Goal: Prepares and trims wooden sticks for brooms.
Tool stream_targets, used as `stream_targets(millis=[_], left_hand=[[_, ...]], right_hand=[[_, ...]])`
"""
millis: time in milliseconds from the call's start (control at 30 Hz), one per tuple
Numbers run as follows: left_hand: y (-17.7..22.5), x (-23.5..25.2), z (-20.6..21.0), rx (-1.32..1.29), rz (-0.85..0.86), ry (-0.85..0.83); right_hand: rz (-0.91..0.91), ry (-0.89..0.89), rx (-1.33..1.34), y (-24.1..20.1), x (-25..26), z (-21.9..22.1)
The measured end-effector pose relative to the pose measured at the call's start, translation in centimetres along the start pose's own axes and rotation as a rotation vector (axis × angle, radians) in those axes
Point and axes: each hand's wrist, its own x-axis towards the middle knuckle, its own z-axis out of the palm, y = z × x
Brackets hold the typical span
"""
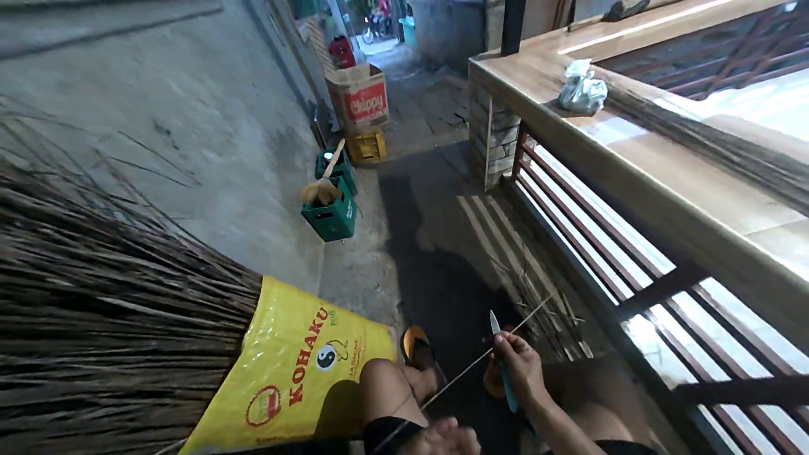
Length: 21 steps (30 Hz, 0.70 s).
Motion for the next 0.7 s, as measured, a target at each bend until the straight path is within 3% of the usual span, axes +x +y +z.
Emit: stream_targets(millis=[100,167,233,367,467,567,700], left_hand=[[-0.5,2.1,-0.2,0.464,0.138,0.175],[-1.1,3.5,-0.8,0.855,-0.028,0.242],[-2.1,4.4,-1.8,1.035,-0.300,0.228],[-4.9,4.4,-3.5,0.958,-0.526,0.252],[-6.0,3.8,-4.0,0.768,-0.486,0.402],[-5.9,3.7,-4.2,0.570,-0.454,0.534],[-5.5,3.7,-4.5,0.410,-0.490,0.546]], right_hand=[[-0.004,-0.011,0.009,0.4,-0.3,0.1],[0.026,-0.042,0.027,0.2,-1.0,0.5],[0.028,-0.070,0.032,-0.1,-1.6,0.7],[-0.034,-0.140,0.015,-0.8,-1.6,1.1],[-0.037,-0.257,-0.048,-1.3,-1.5,0.9],[0.073,-0.452,-0.158,-1.5,-2.6,0.8],[0.284,-0.781,-0.226,-0.9,-4.4,1.5]])
